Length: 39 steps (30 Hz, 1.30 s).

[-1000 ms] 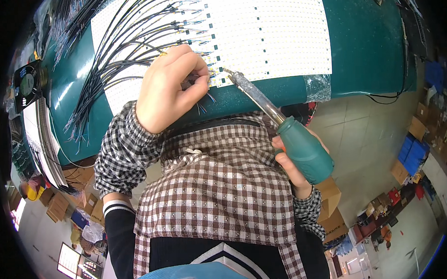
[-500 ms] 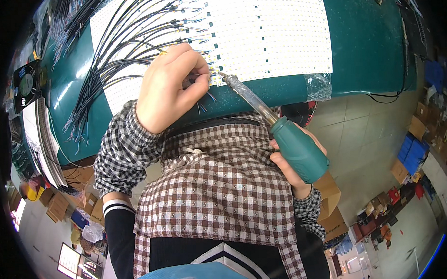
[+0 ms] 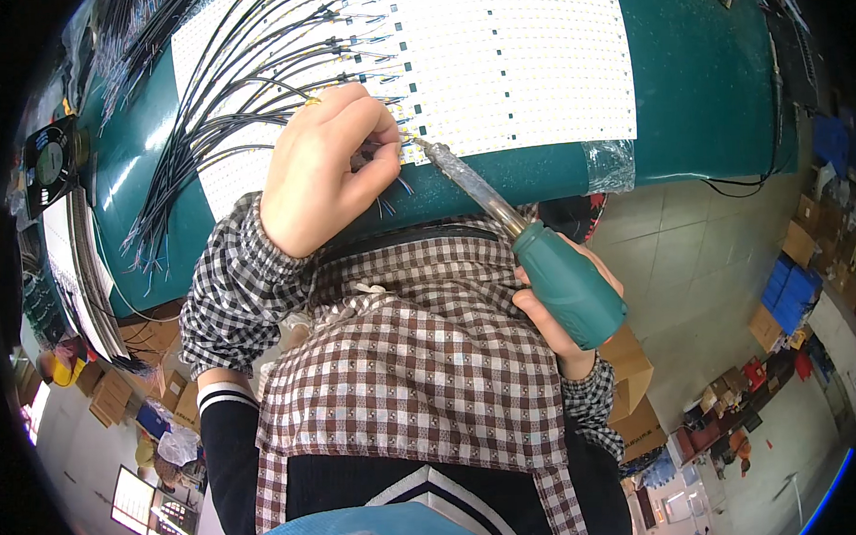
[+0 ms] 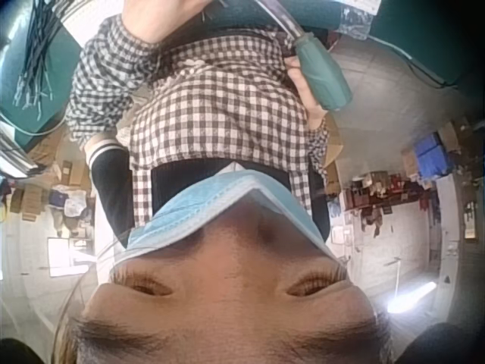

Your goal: The person uses a soldering iron to attach black wires to a white LED panel. They hold the wires in place with one hand while applying heat with the other, working systematically across the panel's surface.

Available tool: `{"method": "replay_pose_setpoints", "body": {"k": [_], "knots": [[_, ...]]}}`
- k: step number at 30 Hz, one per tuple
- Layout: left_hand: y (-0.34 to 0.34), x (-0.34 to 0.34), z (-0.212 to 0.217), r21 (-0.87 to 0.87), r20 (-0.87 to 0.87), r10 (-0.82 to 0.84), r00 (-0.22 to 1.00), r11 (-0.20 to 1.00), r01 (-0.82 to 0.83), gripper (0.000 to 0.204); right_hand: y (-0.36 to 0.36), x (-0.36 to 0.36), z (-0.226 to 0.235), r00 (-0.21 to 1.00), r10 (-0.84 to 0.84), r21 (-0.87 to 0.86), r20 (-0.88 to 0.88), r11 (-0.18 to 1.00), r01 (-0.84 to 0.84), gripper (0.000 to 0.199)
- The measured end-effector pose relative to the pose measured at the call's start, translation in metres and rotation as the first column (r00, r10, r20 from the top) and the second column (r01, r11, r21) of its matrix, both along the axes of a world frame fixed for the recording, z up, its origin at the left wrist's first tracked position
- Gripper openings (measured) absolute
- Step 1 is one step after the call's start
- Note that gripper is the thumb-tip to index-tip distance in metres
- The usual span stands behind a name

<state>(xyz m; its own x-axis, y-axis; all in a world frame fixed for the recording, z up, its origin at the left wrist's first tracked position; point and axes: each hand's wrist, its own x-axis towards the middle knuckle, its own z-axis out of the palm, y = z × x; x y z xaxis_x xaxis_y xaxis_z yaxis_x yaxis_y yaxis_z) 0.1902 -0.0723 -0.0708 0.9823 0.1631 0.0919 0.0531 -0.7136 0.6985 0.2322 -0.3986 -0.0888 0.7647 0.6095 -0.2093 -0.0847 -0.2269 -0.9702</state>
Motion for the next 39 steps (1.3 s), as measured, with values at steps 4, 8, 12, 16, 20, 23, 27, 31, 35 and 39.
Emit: {"method": "replay_pose_setpoints", "body": {"k": [4, 8, 12, 16, 20, 23, 27, 31, 35, 39], "knots": [[0.000, 0.000, -0.001, -0.013, -0.002, 0.006, 1.000, 1.000, -0.006, 0.010, 0.003, -0.001, 0.001, 1.000, -0.016, -0.004, -0.017, 1.000, 0.016, 0.067], [0.000, 0.000, -0.001, 0.000, -0.001, 0.002, 1.000, 1.000, -0.002, 0.010, 0.005, -0.002, 0.002, 1.000, -0.026, -0.002, -0.010, 1.000, 0.026, 0.067], [-0.001, 0.000, 0.000, 0.007, -0.004, 0.002, 1.000, 1.000, -0.002, 0.010, 0.002, -0.001, 0.000, 0.999, 0.013, -0.038, 0.031, 0.999, -0.011, 0.067], [0.000, -0.001, -0.001, 0.008, -0.005, 0.006, 1.000, 1.000, -0.006, 0.010, -0.001, 0.000, -0.003, 0.998, 0.027, -0.041, 0.064, 0.999, -0.025, 0.067], [0.000, 0.001, -0.001, 0.007, 0.014, -0.005, 1.000, 1.000, 0.005, 0.010, 0.004, -0.005, 0.000, 0.997, -0.064, 0.038, -0.041, 0.997, 0.066, 0.065], [-0.001, 0.000, -0.001, 0.001, 0.002, 0.003, 1.000, 1.000, -0.003, 0.010, 0.004, -0.001, -0.002, 0.999, -0.038, 0.040, 0.015, 0.998, 0.037, 0.065], [-0.001, 0.000, 0.001, -0.015, -0.006, 0.004, 1.000, 1.000, -0.005, 0.010, 0.004, -0.001, 0.000, 0.998, -0.038, 0.015, 0.043, 0.999, 0.037, 0.063], [-0.003, -0.003, 0.000, -0.015, -0.012, 0.004, 1.000, 1.000, -0.004, 0.009, 0.006, 0.000, 0.004, 0.998, -0.062, 0.043, -0.025, 0.997, 0.063, 0.057], [0.002, 0.001, 0.003, -0.058, -0.021, -0.017, 1.000, 0.998, 0.016, 0.008, 0.014, 0.005, 0.019, 0.984, -0.106, -0.026, -0.143, 0.994, 0.103, 0.043], [0.001, 0.001, 0.004, -0.044, -0.042, -0.009, 0.999, 0.999, 0.007, 0.010, 0.013, 0.004, 0.017, 0.989, -0.094, 0.008, -0.116, 0.995, 0.096, 0.046]]}}
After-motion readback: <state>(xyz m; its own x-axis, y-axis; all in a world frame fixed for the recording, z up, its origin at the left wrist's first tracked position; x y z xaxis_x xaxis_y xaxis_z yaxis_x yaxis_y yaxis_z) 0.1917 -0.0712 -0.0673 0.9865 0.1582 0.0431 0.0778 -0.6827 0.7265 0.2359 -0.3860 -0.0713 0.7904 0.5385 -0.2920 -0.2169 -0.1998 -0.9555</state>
